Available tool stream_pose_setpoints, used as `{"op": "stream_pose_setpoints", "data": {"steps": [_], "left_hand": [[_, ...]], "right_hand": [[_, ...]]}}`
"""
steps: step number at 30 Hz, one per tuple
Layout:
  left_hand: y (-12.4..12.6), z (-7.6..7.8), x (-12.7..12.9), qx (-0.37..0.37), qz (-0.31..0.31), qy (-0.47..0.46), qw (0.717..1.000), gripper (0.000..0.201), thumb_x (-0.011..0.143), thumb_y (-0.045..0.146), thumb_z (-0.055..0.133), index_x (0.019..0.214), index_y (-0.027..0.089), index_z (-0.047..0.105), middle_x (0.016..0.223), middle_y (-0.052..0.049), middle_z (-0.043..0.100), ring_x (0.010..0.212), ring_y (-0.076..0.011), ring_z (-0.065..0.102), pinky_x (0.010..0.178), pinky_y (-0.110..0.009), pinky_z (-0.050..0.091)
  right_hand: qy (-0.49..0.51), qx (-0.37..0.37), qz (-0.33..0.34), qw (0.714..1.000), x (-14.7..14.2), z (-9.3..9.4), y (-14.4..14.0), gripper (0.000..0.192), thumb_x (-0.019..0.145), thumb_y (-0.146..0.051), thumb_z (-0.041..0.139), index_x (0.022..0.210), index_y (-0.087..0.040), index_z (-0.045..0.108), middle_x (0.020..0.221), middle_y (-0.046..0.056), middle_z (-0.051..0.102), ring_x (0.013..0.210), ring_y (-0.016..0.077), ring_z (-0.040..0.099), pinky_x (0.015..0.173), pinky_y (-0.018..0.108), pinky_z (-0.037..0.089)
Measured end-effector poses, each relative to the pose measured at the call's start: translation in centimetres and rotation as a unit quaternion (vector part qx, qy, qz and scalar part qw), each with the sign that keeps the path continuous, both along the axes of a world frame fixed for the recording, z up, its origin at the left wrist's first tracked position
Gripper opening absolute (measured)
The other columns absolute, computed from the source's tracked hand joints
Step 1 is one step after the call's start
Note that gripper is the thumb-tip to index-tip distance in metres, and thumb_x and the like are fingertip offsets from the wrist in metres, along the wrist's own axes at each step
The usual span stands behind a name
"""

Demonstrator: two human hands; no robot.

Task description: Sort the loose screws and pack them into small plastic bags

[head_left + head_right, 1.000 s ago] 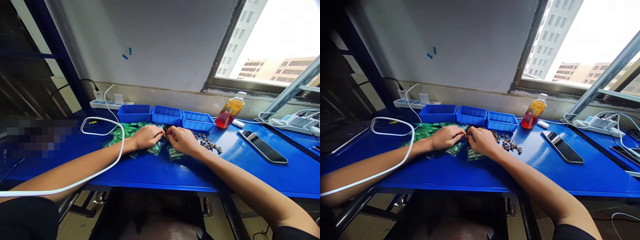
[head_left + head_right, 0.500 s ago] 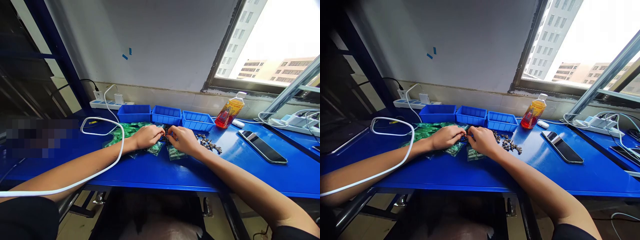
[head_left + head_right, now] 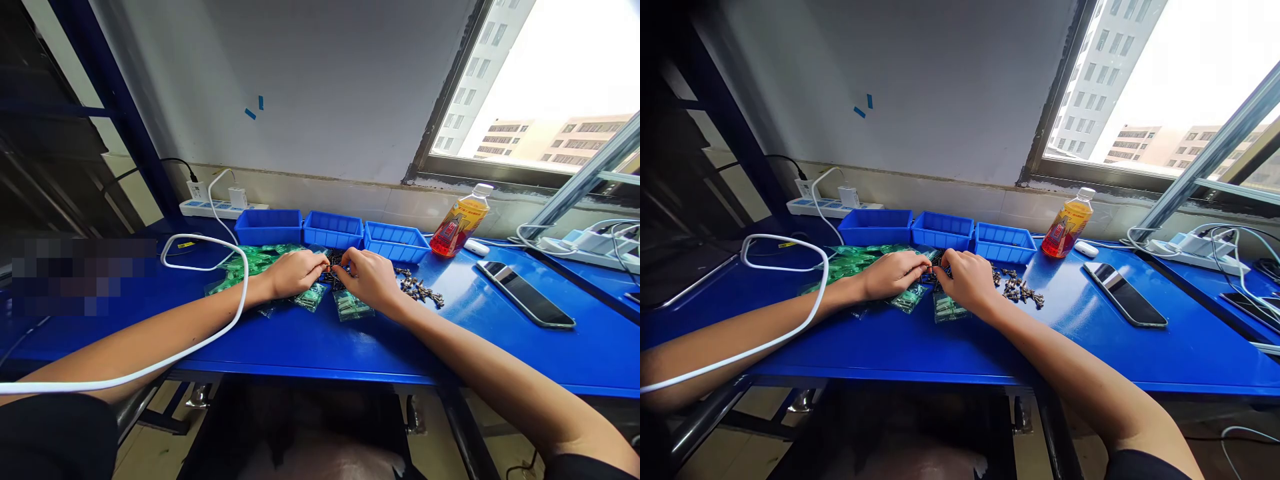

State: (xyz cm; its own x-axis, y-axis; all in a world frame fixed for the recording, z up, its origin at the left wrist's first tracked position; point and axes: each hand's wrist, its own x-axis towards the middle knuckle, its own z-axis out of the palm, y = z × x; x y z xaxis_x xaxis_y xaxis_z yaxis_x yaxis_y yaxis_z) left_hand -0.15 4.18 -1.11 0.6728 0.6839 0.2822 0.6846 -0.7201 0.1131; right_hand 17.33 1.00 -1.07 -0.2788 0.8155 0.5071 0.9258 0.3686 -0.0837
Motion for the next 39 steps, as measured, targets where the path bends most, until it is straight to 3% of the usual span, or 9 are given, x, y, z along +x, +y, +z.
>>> {"op": "stream_pose_setpoints", "data": {"steps": [7, 13, 18, 25, 39], "left_hand": [[-0.11, 0.03, 0.11, -0.016, 0.007, -0.003, 1.000, 0.027, 0.089, 0.023, 0.034, 0.093, 0.018, 0.060, 0.079, -0.005, 0.065, 0.074, -0.0197, 0.060, 0.067, -0.030, 0.044], [-0.09, 0.06, 0.02, -0.009, 0.005, 0.000, 1.000, 0.027, 0.088, 0.023, 0.034, 0.094, 0.018, 0.059, 0.078, -0.004, 0.064, 0.072, -0.0181, 0.059, 0.066, -0.028, 0.044], [-0.10, 0.13, 0.09, -0.012, 0.011, 0.004, 1.000, 0.026, 0.088, 0.023, 0.034, 0.094, 0.018, 0.059, 0.077, -0.004, 0.063, 0.072, -0.0188, 0.059, 0.066, -0.029, 0.044], [-0.18, 0.14, 0.20, -0.020, 0.014, 0.007, 1.000, 0.026, 0.088, 0.022, 0.034, 0.094, 0.017, 0.059, 0.079, -0.005, 0.064, 0.074, -0.0197, 0.059, 0.068, -0.030, 0.044], [-0.22, 0.22, 0.21, -0.034, 0.016, -0.007, 0.999, 0.025, 0.088, 0.020, 0.034, 0.094, 0.017, 0.058, 0.085, -0.005, 0.065, 0.078, -0.0194, 0.060, 0.071, -0.030, 0.045]], "right_hand": [[0.008, -0.018, -0.024, 1.000, 0.04, 0.35, -0.09, 0.021, 0.080, -0.039, 0.059, 0.082, -0.018, 0.056, 0.065, 0.000, 0.062, 0.062, 0.0145, 0.057, 0.053, 0.023, 0.026], [-0.012, -0.033, 0.065, 0.997, 0.25, 0.19, 0.12, 0.010, 0.082, -0.024, 0.057, 0.090, -0.019, 0.059, 0.067, -0.001, 0.062, 0.064, 0.0128, 0.056, 0.057, 0.022, 0.031], [0.003, -0.023, 0.038, 0.999, 0.30, 0.36, 0.08, 0.007, 0.080, -0.025, 0.060, 0.080, -0.019, 0.060, 0.065, 0.000, 0.061, 0.063, 0.0126, 0.054, 0.055, 0.022, 0.029], [-0.002, -0.019, 0.050, 0.999, 0.24, 0.51, -0.04, 0.006, 0.081, -0.023, 0.058, 0.084, -0.018, 0.061, 0.068, 0.001, 0.063, 0.065, 0.0131, 0.056, 0.057, 0.022, 0.031], [0.042, 0.041, 0.012, 0.998, 0.24, 0.03, -0.01, 0.013, 0.078, -0.030, 0.062, 0.082, -0.018, 0.056, 0.068, 0.000, 0.063, 0.062, 0.0140, 0.058, 0.054, 0.022, 0.032]]}}
